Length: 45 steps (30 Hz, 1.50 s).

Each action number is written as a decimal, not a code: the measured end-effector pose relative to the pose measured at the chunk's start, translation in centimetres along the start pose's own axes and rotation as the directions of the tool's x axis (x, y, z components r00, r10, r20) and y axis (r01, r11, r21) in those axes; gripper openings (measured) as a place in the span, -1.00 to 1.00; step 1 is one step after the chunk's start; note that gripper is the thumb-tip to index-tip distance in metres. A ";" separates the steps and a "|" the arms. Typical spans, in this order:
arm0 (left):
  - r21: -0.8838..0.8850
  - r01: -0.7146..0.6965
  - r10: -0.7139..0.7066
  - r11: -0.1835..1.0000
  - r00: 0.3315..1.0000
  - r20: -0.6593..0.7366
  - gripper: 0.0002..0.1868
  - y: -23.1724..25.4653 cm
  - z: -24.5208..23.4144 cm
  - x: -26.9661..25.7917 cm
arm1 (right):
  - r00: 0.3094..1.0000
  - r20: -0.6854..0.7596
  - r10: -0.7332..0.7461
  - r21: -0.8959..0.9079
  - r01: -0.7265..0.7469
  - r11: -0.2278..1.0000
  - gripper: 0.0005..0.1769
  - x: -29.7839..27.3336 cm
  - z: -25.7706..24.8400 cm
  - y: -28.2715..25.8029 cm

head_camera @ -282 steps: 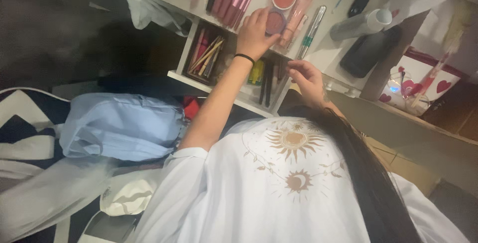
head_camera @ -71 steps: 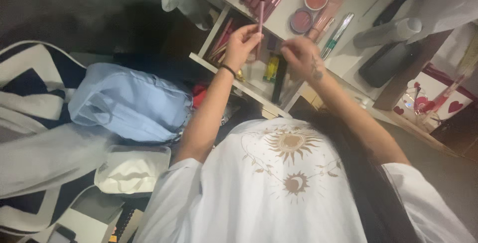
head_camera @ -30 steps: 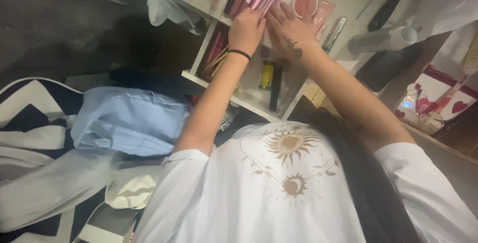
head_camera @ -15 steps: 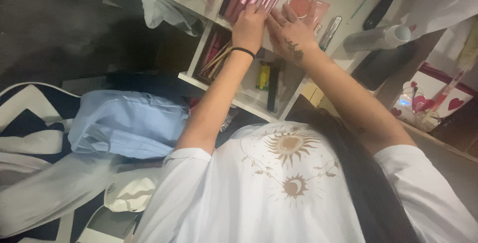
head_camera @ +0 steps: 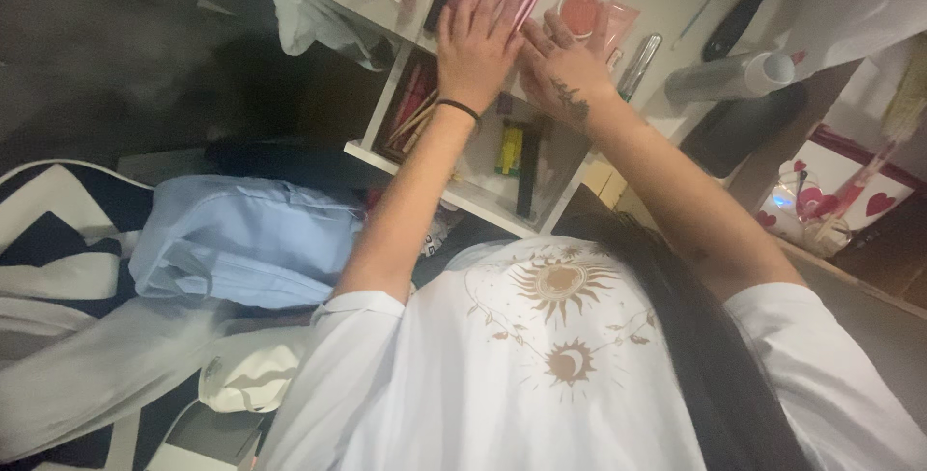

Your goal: The person organizes makeup items in a drawer by picking up various products, inspecting them, and placing them back in an orderly arrangement. The person handles lipsticks, brushes, and compacts, moving them between the drawer and the vanity surface.

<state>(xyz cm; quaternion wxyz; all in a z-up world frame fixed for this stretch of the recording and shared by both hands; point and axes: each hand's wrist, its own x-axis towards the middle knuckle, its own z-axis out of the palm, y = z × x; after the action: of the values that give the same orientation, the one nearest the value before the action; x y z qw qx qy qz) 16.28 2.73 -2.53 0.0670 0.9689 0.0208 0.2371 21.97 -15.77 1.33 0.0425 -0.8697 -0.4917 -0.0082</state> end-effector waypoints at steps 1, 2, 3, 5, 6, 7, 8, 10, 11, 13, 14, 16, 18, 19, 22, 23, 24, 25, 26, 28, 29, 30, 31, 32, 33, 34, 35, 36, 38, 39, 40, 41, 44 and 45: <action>-0.022 -0.003 0.004 1.000 0.998 0.060 -0.30 -0.4 -0.2 -0.2 | 1.000 0.002 -0.005 0.033 0.005 0.999 -0.41 -0.1 0.1 0.1; -0.045 -0.004 0.010 0.999 0.993 0.119 -0.26 -0.9 -0.4 -0.5 | 1.000 0.004 -0.011 0.066 0.011 0.998 -0.38 -0.2 0.0 0.3; -0.067 -0.003 0.015 0.998 0.984 0.177 -0.21 -1.3 -0.5 -0.7 | 1.000 0.006 -0.018 0.099 0.017 0.995 -0.35 -0.1 0.0 0.4; -0.116 -0.032 0.065 0.993 0.952 0.298 -0.21 -2.3 -0.5 -1.1 | 0.999 0.040 -0.003 0.102 -0.001 0.995 -0.35 -0.2 -0.2 0.3; -0.141 -0.044 0.092 0.989 0.930 0.356 -0.21 -2.5 -0.2 -1.2 | 0.998 0.057 0.005 0.103 -0.011 0.995 -0.35 -0.1 -0.3 0.3; -0.111 -0.080 0.112 0.991 0.940 0.323 -0.21 -2.6 0.1 -1.4 | 0.999 0.048 -0.004 0.127 -0.002 0.992 -0.34 0.0 -0.4 0.3; -0.080 -0.115 0.133 0.990 0.947 0.291 -0.22 -2.7 0.5 -1.6 | 0.999 0.038 -0.012 0.150 0.006 0.989 -0.34 0.2 -0.4 0.3; -0.040 -0.156 0.161 0.987 0.960 0.229 -0.22 -2.6 1.3 -1.9 | 1.000 0.011 -0.019 0.139 0.017 0.990 -0.33 0.5 -0.5 0.1; -0.032 -0.164 0.167 0.986 0.966 0.198 -0.22 -2.5 1.8 -1.9 | 1.000 -0.008 -0.019 0.106 0.019 0.994 -0.34 0.9 -0.5 -0.1; -0.023 -0.169 0.171 0.985 0.967 0.191 -0.22 -2.5 2.2 -2.1 | 1.000 -0.011 -0.019 0.091 0.020 0.996 -0.37 1.1 -0.7 -0.2; -0.022 -0.167 0.168 0.986 0.962 0.216 -0.22 -2.5 2.3 -2.3 | 1.000 0.004 -0.019 0.110 0.018 0.994 -0.40 0.8 -0.9 -0.2; -0.027 -0.161 0.163 0.987 0.955 0.249 -0.22 -2.6 2.2 -2.3 | 1.000 0.018 -0.022 0.127 0.019 0.992 -0.42 0.8 -1.2 -0.2; -0.041 -0.153 0.158 0.987 0.950 0.269 -0.22 -2.6 2.1 -2.1 | 1.000 0.018 -0.025 0.124 0.022 0.992 -0.41 0.9 -1.6 -0.3; -0.037 -0.151 0.155 0.988 0.953 0.261 -0.23 -2.6 2.0 -2.0 | 1.000 0.016 -0.023 0.128 0.021 0.992 -0.41 1.0 -1.6 -0.4; -0.025 -0.143 0.144 0.989 0.956 0.256 -0.26 -2.5 1.9 -1.9 | 1.000 0.012 -0.018 0.139 0.016 0.990 -0.39 1.3 -1.7 -0.5; -0.019 -0.140 0.140 0.990 0.954 0.264 -0.26 -2.5 1.9 -1.8 | 1.000 0.007 -0.016 0.143 0.015 0.990 -0.39 1.3 -1.8 -0.5; -0.013 -0.137 0.136 0.990 0.953 0.273 -0.27 -2.4 1.8 -1.8 | 1.000 0.003 -0.014 0.146 0.014 0.989 -0.38 1.3 -1.8 -0.6; -0.018 -0.131 0.131 0.991 0.953 0.274 -0.28 -2.4 1.8 -1.8 | 0.999 0.034 -0.002 0.143 -0.003 0.990 -0.39 1.2 -1.8 -0.5; -0.022 -0.124 0.126 0.992 0.953 0.275 -0.28 -2.3 1.7 -1.8 | 0.998 0.065 0.011 0.139 -0.020 0.990 -0.41 0.9 -1.9 -0.6; -0.015 -0.120 0.120 0.993 0.959 0.257 -0.29 -2.0 1.6 -1.9 | 0.996 0.082 0.022 0.148 -0.034 0.988 -0.34 0.6 -2.1 -0.5; -0.002 -0.124 0.121 0.992 0.964 0.239 -0.30 -2.0 1.4 -1.9 | 0.998 0.065 0.021 0.163 -0.031 0.986 -0.26 0.5 -2.3 -0.5; 0.011 -0.127 0.122 0.992 0.968 0.220 -0.31 -1.9 1.2 -1.9 | 0.999 0.049 0.020 0.177 -0.028 0.984 -0.17 0.4 -2.4 -0.6; 0.010 -0.114 0.109 0.993 0.967 0.229 -0.28 -1.8 1.0 -2.0 | 0.993 0.090 0.075 0.179 -0.090 0.980 -0.16 0.2 -2.7 -0.7; 0.009 -0.101 0.096 0.995 0.967 0.238 -0.26 -1.5 0.6 -2.5 | 0.983 0.131 0.130 0.178 -0.152 0.972 -0.15 -0.3 -3.0 -0.9; 0.009 -0.088 0.083 0.996 0.966 0.245 -0.23 -1.3 0.3 -2.8 | 0.968 0.169 0.184 0.173 -0.213 0.961 -0.14 -0.8 -3.3 -1.1; 0.007 -0.089 0.085 0.996 0.966 0.246 -0.24 -1.2 -0.1 -3.2 | 0.959 0.181 0.217 0.179 -0.249 0.952 -0.14 -1.3 -3.5 -1.2; 0.004 -0.090 0.086 0.996 0.965 0.249 -0.25 -1.0 -0.4 -3.6 | 0.949 0.194 0.250 0.184 -0.285 0.941 -0.14 -2.0 -3.7 -1.4; 0.001 -0.091 0.088 0.996 0.964 0.252 -0.26 -0.9 -0.7 -4.0 | 0.937 0.207 0.282 0.189 -0.321 0.928 -0.15 -2.5 -3.8 -1.5; 0.019 -0.075 0.067 0.997 0.957 0.282 -0.28 -0.7 -0.9 -4.5 | 0.916 0.243 0.319 0.155 -0.361 0.920 -0.17 -3.4 -3.7 -1.6; 0.028 -0.068 0.056 0.997 0.953 0.297 -0.28 -0.6 -0.9 -4.6 | 0.904 0.261 0.338 0.137 -0.381 0.914 -0.19 -3.8 -3.5 -1.6; 0.028 -0.064 0.053 0.998 0.953 0.297 -0.29 -0.6 -0.8 -4.7 | 0.913 0.243 0.329 0.164 -0.372 0.914 -0.19 -3.9 -3.2 -1.5; 0.028 -0.062 0.051 0.998 0.954 0.297 -0.29 -0.6 -0.8 -4.7 | 0.921 0.223 0.320 0.190 -0.363 0.912 -0.19 -3.9 -3.0 -1.3; 0.038 -0.059 0.045 0.998 0.953 0.300 -0.31 -0.6 -0.6 -4.7 | 0.927 0.200 0.317 0.200 -0.355 0.913 -0.19 -3.9 -2.3 -1.2; 0.042 -0.058 0.042 0.997 0.952 0.303 -0.32 -0.6 -0.6 -4.7 | 0.927 0.198 0.319 0.191 -0.356 0.915 -0.19 -4.0 -2.2 -1.3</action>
<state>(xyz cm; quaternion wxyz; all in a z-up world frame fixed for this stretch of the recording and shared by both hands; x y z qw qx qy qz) 11.78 3.04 -4.24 0.0388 0.9954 -0.0082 0.0876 18.87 -18.68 3.36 0.1004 -0.9290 -0.3332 0.1258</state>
